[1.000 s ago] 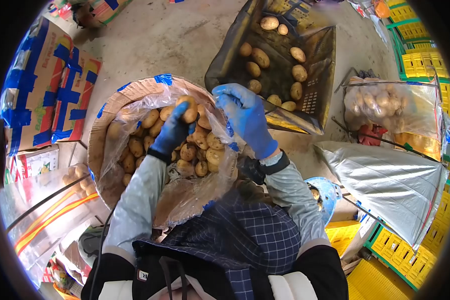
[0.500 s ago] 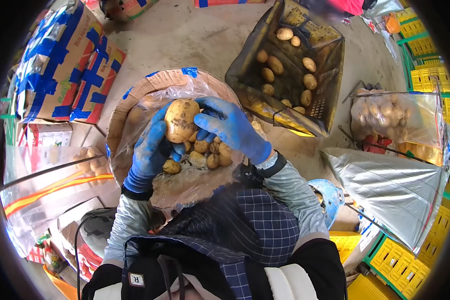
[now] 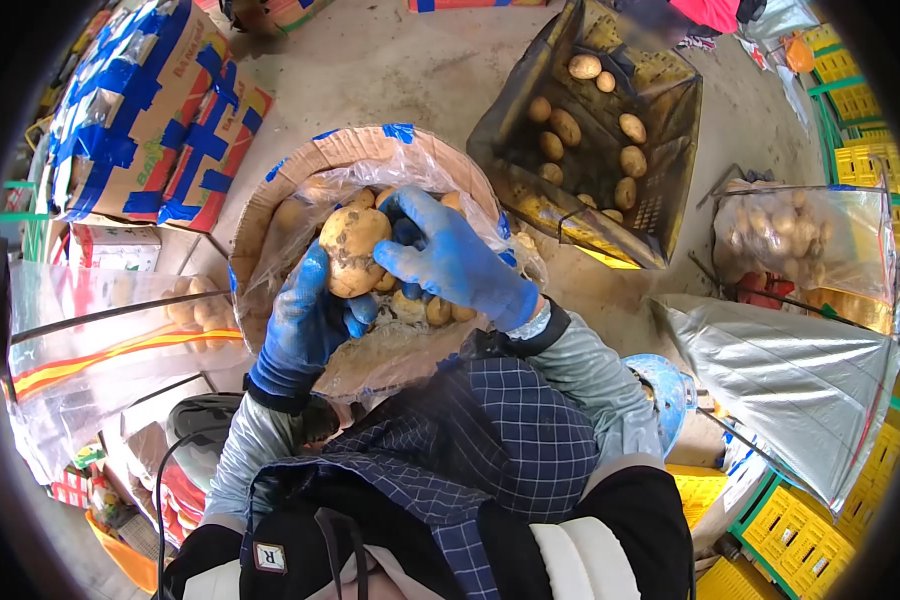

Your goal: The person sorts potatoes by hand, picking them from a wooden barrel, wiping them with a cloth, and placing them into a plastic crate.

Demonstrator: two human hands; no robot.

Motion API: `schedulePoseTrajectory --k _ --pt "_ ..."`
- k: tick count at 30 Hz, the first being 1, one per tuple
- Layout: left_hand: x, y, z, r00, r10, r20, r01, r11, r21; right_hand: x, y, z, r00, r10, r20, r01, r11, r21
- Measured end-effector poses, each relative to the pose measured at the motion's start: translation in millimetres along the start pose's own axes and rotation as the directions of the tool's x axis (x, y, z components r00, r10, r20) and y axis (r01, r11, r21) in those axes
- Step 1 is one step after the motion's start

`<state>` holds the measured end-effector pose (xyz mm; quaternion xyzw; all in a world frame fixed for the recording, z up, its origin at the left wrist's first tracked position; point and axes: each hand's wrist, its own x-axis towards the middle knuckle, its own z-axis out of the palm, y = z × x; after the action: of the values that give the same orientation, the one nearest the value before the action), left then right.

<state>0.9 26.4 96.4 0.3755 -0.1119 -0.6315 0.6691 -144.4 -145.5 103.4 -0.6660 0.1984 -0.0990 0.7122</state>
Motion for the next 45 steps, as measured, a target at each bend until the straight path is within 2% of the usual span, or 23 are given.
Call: schedulePoseTrajectory --k 3,5,8,10,11,12,14,18,20,23,24,26,29,32,35,36,37,39,40,41,42,43,45 --pt "-0.4 -1.6 -1.6 0.997 -0.03 -0.071 0.04 0.989 0.144 1.2 12.3 8.8 0.993 -0.104 -0.063 0.095 0.987 -0.133" --pt "1.3 -4.6 0.4 0.996 0.005 -0.086 0.011 0.983 0.183 2.8 20.5 10.4 0.988 -0.139 -0.074 0.119 0.967 -0.226" --pt "3.7 -6.9 -3.7 0.997 0.023 -0.073 -0.006 0.974 0.227 1.5 19.3 15.6 0.989 -0.112 -0.095 0.087 0.966 -0.243" --pt "4.1 -7.0 -7.2 0.999 0.024 -0.038 -0.016 0.979 0.205 0.7 6.0 4.7 0.988 0.154 -0.011 -0.153 0.988 0.033" --pt "3.7 -6.8 -8.8 1.0 0.024 -0.014 -0.021 0.985 0.17 1.4 2.6 1.3 0.96 0.275 0.06 -0.281 0.946 0.162" --pt "3.7 -6.7 -9.5 1.0 0.025 0.01 -0.026 0.991 0.134 3.4 6.9 3.0 0.982 0.186 0.017 -0.187 0.978 0.09" --pt "4.6 -5.3 -2.8 0.998 0.047 -0.049 -0.034 0.971 0.235 6.2 20.7 8.0 0.999 0.0 -0.049 -0.003 0.998 -0.068" --pt "2.8 -3.8 3.8 0.991 0.078 -0.111 -0.019 0.89 0.455 7.2 26.4 11.8 0.993 -0.11 -0.034 0.098 0.965 -0.243" --pt "2.4 -9.2 -2.6 0.99 0.079 -0.112 -0.02 0.89 0.456 4.2 28.7 19.1 0.987 -0.15 -0.059 0.124 0.938 -0.325" --pt "6.7 -10.9 -6.0 0.994 0.086 -0.063 -0.057 0.927 0.371 4.9 32.1 16.6 0.998 -0.027 -0.059 0.024 0.999 -0.036" --pt "6.9 -11.3 -6.1 0.995 0.091 -0.043 -0.073 0.944 0.323 3.5 24.0 11.7 0.995 0.1 -0.015 -0.1 0.995 0.024" --pt "7.0 -10.6 -6.8 0.995 0.081 -0.053 -0.057 0.936 0.349 1.7 0.0 -1.5 0.936 0.34 0.092 -0.349 0.929 0.121" --pt "5.9 -8.0 -1.5 0.993 0.088 -0.076 -0.047 0.9 0.432 3.5 9.7 1.3 0.976 0.211 0.062 -0.214 0.975 0.062" --pt "6.4 -8.9 -6.6 0.996 0.075 -0.045 -0.047 0.893 0.448 3.7 31.8 9.7 0.991 -0.117 -0.059 0.1 0.964 -0.245" --pt "7.6 -13.9 -11.7 0.995 0.103 -0.006 -0.092 0.914 0.396 0.0 6.3 3.4 0.986 0.163 0.021 -0.16 0.982 -0.103" --pt "8.8 -16.7 -13.3 0.992 0.125 0.004 -0.118 0.921 0.371 0.5 6.6 -3.2 0.972 0.227 0.061 -0.23 0.971 0.062" --pt "11.7 -23.6 -20.4 0.962 0.269 0.041 -0.25 0.815 0.523 2.9 7.2 -11.8 0.953 0.282 0.112 -0.301 0.928 0.22" --pt "20.9 -32.8 -31.7 0.844 0.505 0.181 -0.45 0.482 0.751 3.4 2.8 -14.2 0.938 0.302 0.168 -0.34 0.891 0.301" --pt "21.9 -24.4 -35.3 0.79 0.492 0.367 -0.522 0.225 0.823 -0.6 -4.0 -8.7 0.946 0.277 0.166 -0.31 0.922 0.232" --pt "21.8 -24.6 -31.1 0.787 0.533 0.311 -0.523 0.31 0.794 -1.6 -7.6 -4.1 0.954 0.252 0.165 -0.278 0.947 0.163" --pt "22.1 -27.0 -25.6 0.784 0.567 0.252 -0.525 0.39 0.756 1.9 11.6 0.5 0.993 0.017 0.117 -0.034 0.989 0.144" --pt "22.6 -28.9 -22.3 0.782 0.594 0.189 -0.526 0.466 0.711 3.5 17.3 -1.2 0.993 -0.041 0.114 0.028 0.993 0.118" --pt "22.5 -30.1 -23.3 0.808 0.566 0.166 -0.504 0.516 0.692 7.2 24.7 -2.2 0.98 -0.158 0.122 0.151 0.986 0.07"
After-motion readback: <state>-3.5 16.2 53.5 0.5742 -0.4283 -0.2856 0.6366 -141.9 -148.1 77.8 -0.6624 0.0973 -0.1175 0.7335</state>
